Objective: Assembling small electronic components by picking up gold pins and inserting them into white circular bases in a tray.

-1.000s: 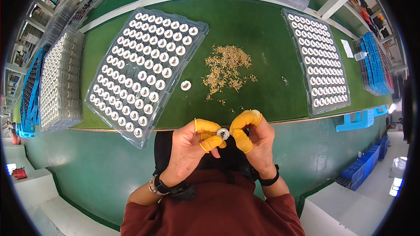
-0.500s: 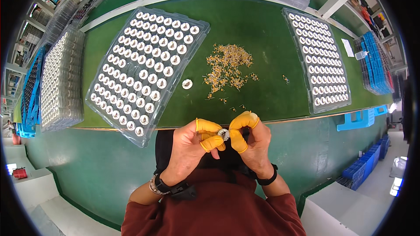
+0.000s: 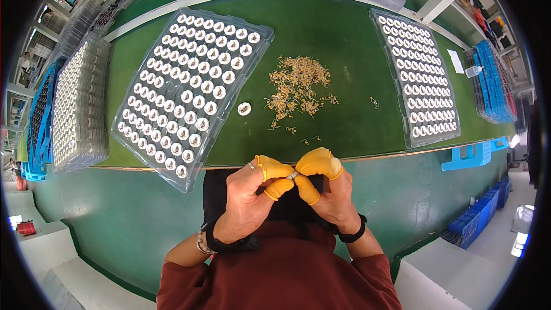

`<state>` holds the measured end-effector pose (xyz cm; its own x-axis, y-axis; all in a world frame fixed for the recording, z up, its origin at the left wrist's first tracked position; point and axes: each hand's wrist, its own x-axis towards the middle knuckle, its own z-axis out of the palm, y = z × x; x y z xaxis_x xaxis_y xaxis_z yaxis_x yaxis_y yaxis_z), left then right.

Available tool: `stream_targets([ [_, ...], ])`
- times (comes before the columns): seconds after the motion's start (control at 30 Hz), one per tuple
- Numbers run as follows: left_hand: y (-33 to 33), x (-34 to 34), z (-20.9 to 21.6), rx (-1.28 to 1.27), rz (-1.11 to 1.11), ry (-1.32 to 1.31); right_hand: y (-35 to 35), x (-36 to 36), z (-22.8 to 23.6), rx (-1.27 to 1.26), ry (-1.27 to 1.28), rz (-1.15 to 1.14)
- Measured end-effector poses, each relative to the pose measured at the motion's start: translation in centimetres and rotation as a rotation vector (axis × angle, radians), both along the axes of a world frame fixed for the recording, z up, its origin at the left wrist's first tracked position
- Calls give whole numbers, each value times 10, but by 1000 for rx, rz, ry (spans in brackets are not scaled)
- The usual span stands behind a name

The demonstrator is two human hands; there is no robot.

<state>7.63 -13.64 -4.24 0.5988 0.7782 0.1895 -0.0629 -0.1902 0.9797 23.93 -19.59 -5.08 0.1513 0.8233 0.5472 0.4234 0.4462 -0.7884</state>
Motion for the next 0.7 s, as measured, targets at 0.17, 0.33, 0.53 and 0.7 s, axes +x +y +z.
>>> stream_targets([
  [0.17, -15, 6, -8, -508, 42, -227, -5, -11, -5, -67, 180, -145],
  [0.33, -6, 1, -16, -529, 45, -240, -8, 3, 3, -90, -91, -194],
  [0.53, 6, 0, -12, -539, 63, -248, 2, 35, 3, -239, -424, -472],
  [0.7, 7, 4, -9, -487, 36, -234, 15, 42, 5, -228, -662, -405],
])
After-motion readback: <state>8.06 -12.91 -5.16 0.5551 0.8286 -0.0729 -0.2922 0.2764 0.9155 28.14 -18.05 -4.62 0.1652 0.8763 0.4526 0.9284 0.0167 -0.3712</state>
